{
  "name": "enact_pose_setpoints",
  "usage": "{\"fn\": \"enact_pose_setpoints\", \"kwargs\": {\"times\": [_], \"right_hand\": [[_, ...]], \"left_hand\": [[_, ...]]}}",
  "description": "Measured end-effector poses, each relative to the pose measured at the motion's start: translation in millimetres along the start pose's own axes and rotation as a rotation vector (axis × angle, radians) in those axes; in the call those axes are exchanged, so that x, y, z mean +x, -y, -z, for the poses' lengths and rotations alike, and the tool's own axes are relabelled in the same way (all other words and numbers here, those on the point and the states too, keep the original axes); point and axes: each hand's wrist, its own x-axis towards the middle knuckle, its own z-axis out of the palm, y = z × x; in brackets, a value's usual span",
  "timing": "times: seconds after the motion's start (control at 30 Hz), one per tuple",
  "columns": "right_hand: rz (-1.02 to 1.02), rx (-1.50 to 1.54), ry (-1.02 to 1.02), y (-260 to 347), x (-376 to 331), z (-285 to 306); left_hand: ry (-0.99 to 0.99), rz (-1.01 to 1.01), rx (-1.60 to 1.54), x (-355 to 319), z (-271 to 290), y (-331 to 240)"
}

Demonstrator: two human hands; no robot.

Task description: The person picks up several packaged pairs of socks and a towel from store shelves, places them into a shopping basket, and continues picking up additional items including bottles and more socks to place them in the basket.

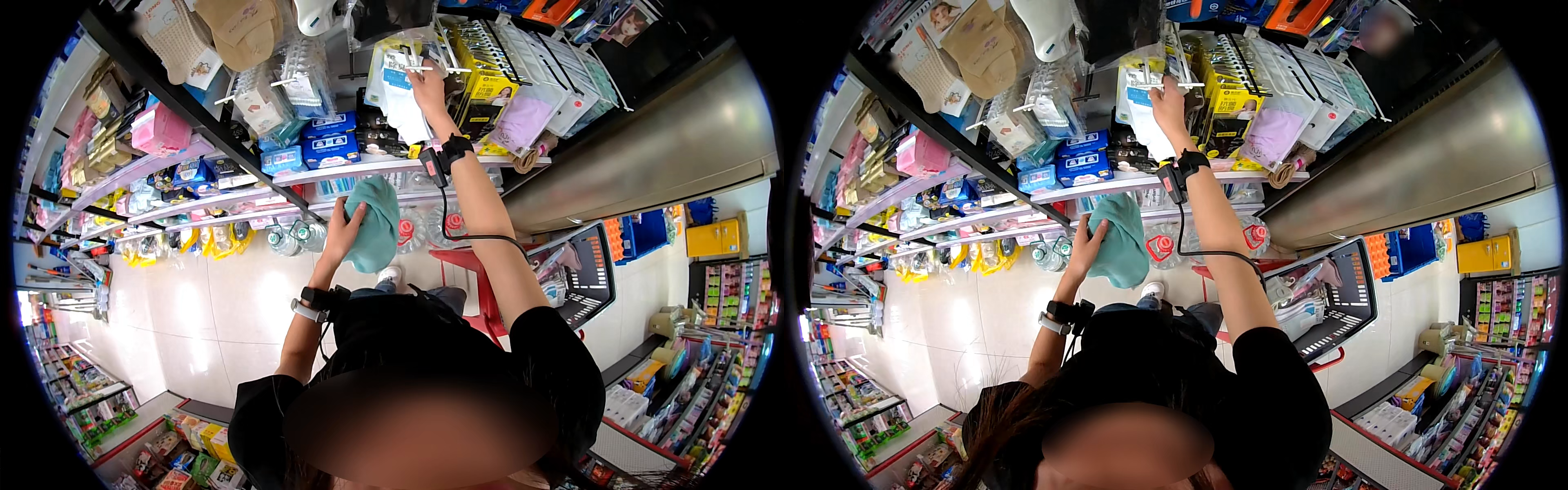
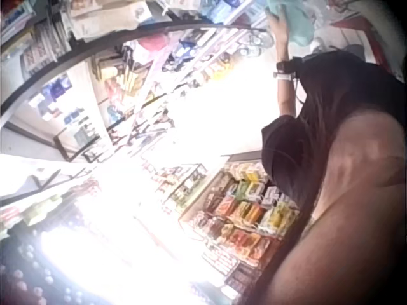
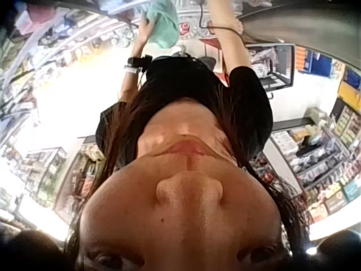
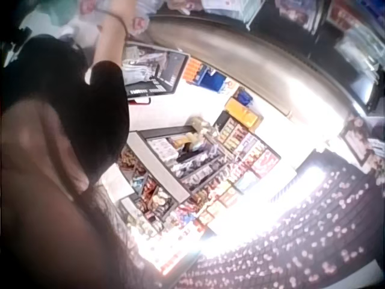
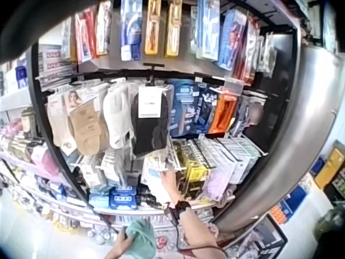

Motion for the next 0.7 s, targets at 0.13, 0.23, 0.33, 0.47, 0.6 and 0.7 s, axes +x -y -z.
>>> {"fn": "enact_pose_setpoints", "kwargs": {"times": [0.13, 0.23, 0.33, 0.47, 0.6, 0.7], "right_hand": [[-0.05, -0.053, 0.061, -20, 5, -7], [-0.135, -0.072, 0.154, -29, -4, -8], [-0.169, -0.155, 0.26, -38, -21, -2], [-0.251, 0.21, 0.484, -57, -52, 27], [-0.198, 0.187, 0.349, -78, -71, 68], [-0.115, -0.134, 0.055, -60, -81, 80]], "left_hand": [[0.018, 0.008, 0.009, -1, -3, -4], [0.025, -0.04, 0.004, 1, -3, 7], [0.043, -0.043, 0.012, 3, -3, 14], [0.047, -0.031, 0.08, 1, -6, 13], [0.081, -0.043, 0.068, 2, -13, 6], [0.1, -0.034, 0.093, 4, -17, 8]]}}
